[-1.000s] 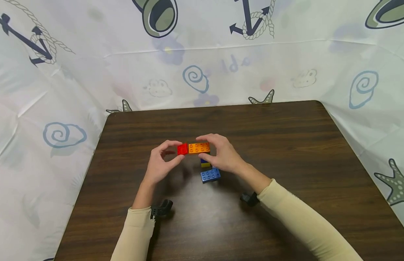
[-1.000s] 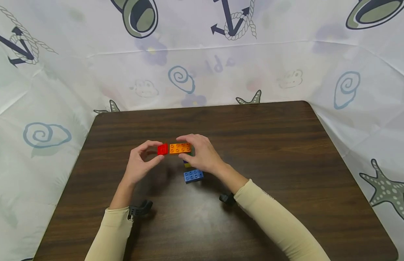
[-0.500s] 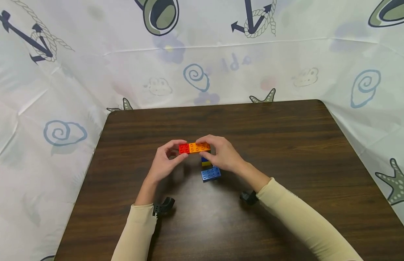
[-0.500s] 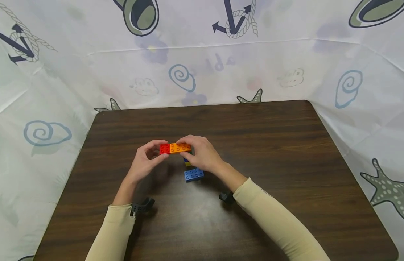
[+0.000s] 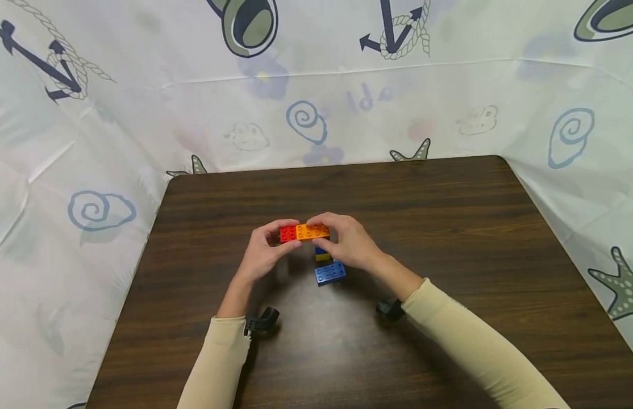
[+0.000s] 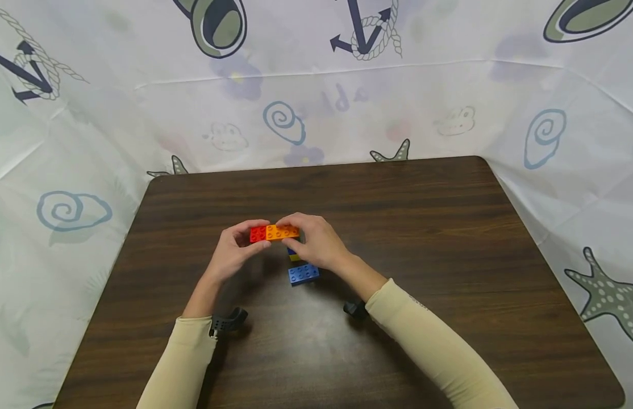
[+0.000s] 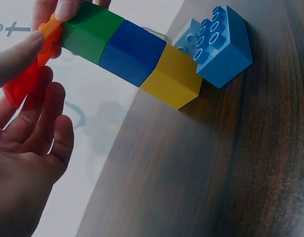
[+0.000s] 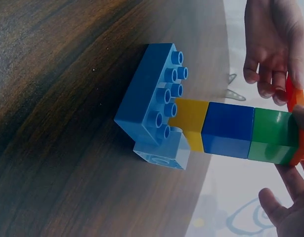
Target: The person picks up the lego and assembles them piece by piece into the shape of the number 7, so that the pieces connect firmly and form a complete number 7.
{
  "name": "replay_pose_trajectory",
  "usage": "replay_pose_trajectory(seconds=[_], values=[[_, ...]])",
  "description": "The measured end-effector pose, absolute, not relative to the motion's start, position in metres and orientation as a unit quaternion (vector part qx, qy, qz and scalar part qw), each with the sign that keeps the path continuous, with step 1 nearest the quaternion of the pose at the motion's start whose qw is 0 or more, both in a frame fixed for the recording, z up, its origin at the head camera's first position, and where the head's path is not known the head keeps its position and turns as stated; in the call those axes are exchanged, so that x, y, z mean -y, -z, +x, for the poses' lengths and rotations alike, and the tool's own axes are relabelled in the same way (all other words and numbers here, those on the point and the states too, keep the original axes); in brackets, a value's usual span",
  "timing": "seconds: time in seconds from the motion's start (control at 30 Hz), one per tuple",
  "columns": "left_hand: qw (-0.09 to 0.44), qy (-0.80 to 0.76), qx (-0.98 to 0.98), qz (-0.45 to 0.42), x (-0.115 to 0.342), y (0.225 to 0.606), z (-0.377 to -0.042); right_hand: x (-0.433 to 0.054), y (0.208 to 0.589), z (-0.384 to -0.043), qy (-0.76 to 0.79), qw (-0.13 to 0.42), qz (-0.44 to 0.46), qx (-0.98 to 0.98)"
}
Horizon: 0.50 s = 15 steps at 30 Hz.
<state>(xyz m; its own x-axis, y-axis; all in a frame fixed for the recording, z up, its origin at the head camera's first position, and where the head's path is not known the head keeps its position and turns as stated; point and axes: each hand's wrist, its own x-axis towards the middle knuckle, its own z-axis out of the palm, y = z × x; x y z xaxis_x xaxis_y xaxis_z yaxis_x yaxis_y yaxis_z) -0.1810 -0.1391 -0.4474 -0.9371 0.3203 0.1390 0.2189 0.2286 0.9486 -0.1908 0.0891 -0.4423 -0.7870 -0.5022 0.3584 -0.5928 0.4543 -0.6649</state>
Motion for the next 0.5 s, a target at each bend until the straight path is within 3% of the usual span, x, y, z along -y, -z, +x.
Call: replay_pose_trajectory(seconds=[0.13, 0.4, 0.5], values=[[0.046, -0.598, -0.782, 0.172, 0.143, 0.462, -0.189, -0.091, 0.442, -0.189, -0.409, 0.077, 0.325, 0.849], [0.038, -0.594, -0.784, 0.174, 0.145, 0.47, -0.193, -0.108, 0.446, -0.18, -0.387, 0.227, 0.341, 0.827], [0.036, -0.595, -0.783, 0.178, 0.145, 0.469, -0.193, -0.114, 0.45, -0.174, -0.334, 0.226, 0.382, 0.831]])
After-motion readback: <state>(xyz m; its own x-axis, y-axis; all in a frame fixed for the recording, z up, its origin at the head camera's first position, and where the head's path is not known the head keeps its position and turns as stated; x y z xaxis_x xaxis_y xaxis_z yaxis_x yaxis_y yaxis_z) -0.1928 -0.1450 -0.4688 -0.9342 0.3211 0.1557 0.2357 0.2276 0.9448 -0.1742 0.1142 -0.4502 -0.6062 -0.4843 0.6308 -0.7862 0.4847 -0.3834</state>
